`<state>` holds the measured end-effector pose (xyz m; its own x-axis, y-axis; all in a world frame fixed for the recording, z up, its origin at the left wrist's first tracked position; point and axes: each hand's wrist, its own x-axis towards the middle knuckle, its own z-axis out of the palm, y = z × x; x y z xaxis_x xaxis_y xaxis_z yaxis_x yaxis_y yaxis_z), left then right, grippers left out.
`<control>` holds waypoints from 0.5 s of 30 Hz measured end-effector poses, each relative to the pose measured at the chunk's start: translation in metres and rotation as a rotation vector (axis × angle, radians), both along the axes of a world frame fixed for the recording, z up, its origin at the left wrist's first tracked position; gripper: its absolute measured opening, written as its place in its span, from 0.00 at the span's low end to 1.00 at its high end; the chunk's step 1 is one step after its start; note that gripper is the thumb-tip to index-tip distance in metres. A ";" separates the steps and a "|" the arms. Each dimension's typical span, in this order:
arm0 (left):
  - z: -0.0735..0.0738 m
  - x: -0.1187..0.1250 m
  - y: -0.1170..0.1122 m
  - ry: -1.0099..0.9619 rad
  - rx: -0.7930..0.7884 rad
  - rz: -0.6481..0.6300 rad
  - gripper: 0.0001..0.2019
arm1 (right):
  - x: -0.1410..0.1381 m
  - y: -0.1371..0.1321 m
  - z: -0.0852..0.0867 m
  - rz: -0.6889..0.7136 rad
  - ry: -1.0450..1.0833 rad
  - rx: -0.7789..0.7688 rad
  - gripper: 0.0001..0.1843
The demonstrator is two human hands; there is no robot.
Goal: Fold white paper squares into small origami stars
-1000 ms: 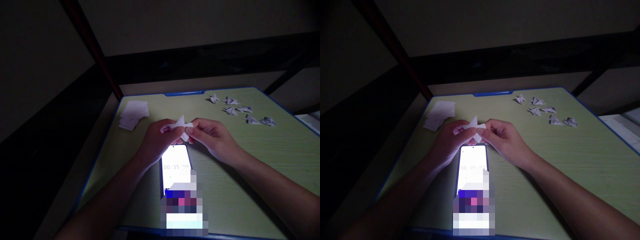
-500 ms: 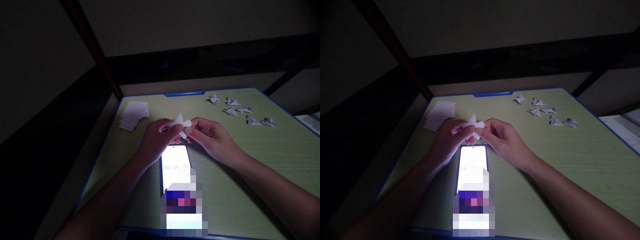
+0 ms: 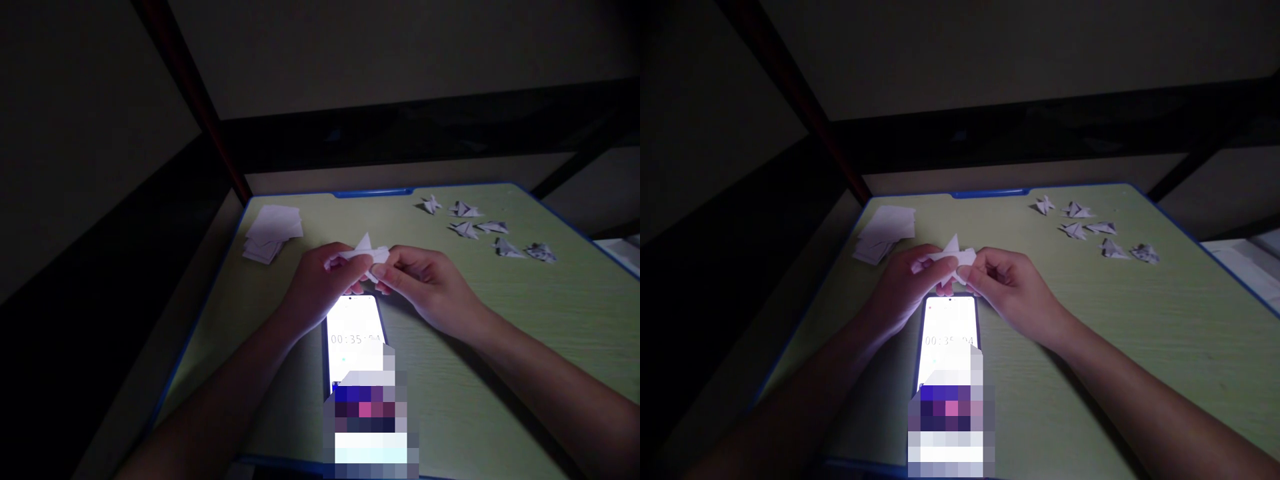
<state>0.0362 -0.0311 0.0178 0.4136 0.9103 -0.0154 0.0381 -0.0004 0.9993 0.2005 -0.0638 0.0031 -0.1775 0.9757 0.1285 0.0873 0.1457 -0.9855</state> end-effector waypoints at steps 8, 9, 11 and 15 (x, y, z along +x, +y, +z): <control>-0.001 0.001 0.000 -0.044 -0.045 -0.024 0.11 | 0.004 0.001 0.000 0.049 -0.024 0.034 0.14; -0.001 0.002 0.000 -0.045 -0.045 -0.021 0.11 | 0.005 0.002 0.000 0.058 -0.040 0.024 0.15; -0.001 0.002 0.000 -0.037 -0.035 -0.022 0.10 | 0.010 0.005 0.001 0.069 -0.072 0.012 0.18; -0.002 0.002 -0.002 0.016 -0.002 -0.075 0.10 | 0.016 0.008 0.002 0.044 -0.085 -0.001 0.18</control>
